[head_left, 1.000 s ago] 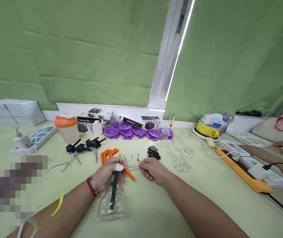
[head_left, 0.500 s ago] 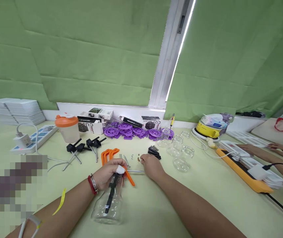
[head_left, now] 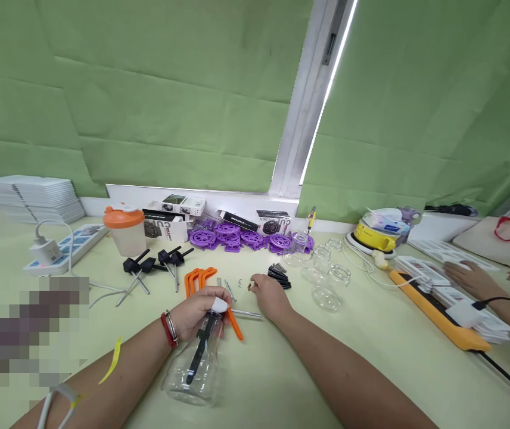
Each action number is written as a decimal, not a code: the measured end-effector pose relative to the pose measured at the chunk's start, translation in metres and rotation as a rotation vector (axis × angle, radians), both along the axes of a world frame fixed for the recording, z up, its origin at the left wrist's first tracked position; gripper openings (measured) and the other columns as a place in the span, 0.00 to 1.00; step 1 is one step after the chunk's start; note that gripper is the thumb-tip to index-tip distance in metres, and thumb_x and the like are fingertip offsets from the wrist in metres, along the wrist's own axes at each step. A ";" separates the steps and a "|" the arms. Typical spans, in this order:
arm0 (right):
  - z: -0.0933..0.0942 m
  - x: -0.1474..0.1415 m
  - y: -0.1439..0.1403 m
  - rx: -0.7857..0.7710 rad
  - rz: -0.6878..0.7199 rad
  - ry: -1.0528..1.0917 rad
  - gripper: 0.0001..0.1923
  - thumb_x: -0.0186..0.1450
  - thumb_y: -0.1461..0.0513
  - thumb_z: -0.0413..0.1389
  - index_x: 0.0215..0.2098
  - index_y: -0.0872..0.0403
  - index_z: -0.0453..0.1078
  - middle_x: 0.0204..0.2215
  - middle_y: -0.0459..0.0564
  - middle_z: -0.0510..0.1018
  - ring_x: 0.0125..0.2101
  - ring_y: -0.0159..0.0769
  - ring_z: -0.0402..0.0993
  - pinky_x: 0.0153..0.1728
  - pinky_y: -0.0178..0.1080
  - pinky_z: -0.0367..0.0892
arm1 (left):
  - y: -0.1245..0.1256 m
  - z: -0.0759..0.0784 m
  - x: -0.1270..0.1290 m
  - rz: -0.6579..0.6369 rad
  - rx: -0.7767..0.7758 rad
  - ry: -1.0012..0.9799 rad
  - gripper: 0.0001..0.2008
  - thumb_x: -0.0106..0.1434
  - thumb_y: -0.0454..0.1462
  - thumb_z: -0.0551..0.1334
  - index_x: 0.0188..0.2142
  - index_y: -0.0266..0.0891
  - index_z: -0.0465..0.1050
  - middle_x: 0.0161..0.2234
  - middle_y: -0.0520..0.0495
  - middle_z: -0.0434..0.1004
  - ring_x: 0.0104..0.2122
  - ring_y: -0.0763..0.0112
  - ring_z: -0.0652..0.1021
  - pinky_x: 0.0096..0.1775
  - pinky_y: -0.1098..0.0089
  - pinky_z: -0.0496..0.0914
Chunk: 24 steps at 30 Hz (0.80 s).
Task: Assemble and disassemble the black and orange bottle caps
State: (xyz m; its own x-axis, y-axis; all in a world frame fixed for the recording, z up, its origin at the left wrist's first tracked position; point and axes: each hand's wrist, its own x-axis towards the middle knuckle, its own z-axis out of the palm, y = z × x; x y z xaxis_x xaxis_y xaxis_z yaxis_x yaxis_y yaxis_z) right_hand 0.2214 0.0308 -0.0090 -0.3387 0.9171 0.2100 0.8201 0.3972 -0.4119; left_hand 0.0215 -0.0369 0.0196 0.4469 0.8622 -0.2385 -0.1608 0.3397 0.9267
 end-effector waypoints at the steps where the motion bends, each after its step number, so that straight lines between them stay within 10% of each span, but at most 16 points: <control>1: 0.003 0.001 -0.002 0.010 -0.003 0.058 0.12 0.64 0.67 0.49 0.43 0.55 0.70 0.39 0.54 0.76 0.41 0.38 0.71 0.41 0.36 0.61 | 0.000 0.001 0.000 0.022 0.007 -0.012 0.05 0.50 0.36 0.62 0.28 0.37 0.70 0.19 0.48 0.74 0.16 0.69 0.72 0.22 0.69 0.68; 6: 0.023 0.008 -0.019 -0.033 -0.016 0.504 0.13 0.67 0.56 0.45 0.35 0.54 0.68 0.30 0.51 0.76 0.28 0.35 0.70 0.31 0.37 0.63 | -0.001 0.010 0.005 0.344 0.129 -0.172 0.08 0.54 0.39 0.62 0.32 0.38 0.68 0.23 0.48 0.75 0.22 0.66 0.76 0.27 0.68 0.69; 10: 0.032 0.006 -0.043 -0.694 0.084 0.817 0.30 0.64 0.40 0.39 0.33 0.56 0.65 0.25 0.50 0.74 0.16 0.30 0.67 0.16 0.32 0.56 | 0.000 0.013 0.010 0.667 0.222 -0.236 0.10 0.55 0.41 0.63 0.34 0.39 0.66 0.25 0.50 0.76 0.27 0.65 0.78 0.31 0.67 0.70; 14: 0.034 -0.003 -0.062 -1.211 0.316 0.950 0.33 0.59 0.36 0.43 0.43 0.55 0.61 0.30 0.52 0.76 0.27 0.39 0.76 0.22 0.36 0.67 | 0.002 0.009 0.012 0.813 0.273 -0.182 0.10 0.56 0.41 0.61 0.34 0.40 0.65 0.26 0.50 0.76 0.28 0.66 0.78 0.32 0.68 0.70; 20: 0.037 -0.009 -0.067 -0.948 0.208 1.082 0.27 0.55 0.46 0.60 0.41 0.54 0.59 0.31 0.47 0.72 0.25 0.32 0.71 0.27 0.38 0.68 | 0.001 0.012 0.005 0.715 0.425 0.137 0.12 0.58 0.45 0.58 0.33 0.39 0.66 0.23 0.51 0.72 0.23 0.70 0.73 0.24 0.72 0.65; 24: 0.042 -0.001 -0.067 -0.460 0.192 0.823 0.31 0.52 0.49 0.63 0.49 0.52 0.61 0.42 0.53 0.69 0.38 0.39 0.70 0.39 0.44 0.68 | 0.002 0.016 0.003 0.664 0.490 0.411 0.16 0.61 0.47 0.53 0.23 0.40 0.61 0.16 0.56 0.61 0.16 0.75 0.63 0.19 0.74 0.58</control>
State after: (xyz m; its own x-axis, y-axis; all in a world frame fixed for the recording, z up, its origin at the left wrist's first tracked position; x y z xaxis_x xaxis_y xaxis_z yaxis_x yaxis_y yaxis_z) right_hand 0.2204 -0.0366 0.0327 -0.3990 0.9132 0.0826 0.1425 0.1508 -0.9782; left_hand 0.0247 -0.0350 0.0358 -0.2149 0.9578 0.1908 0.1916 -0.1503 0.9699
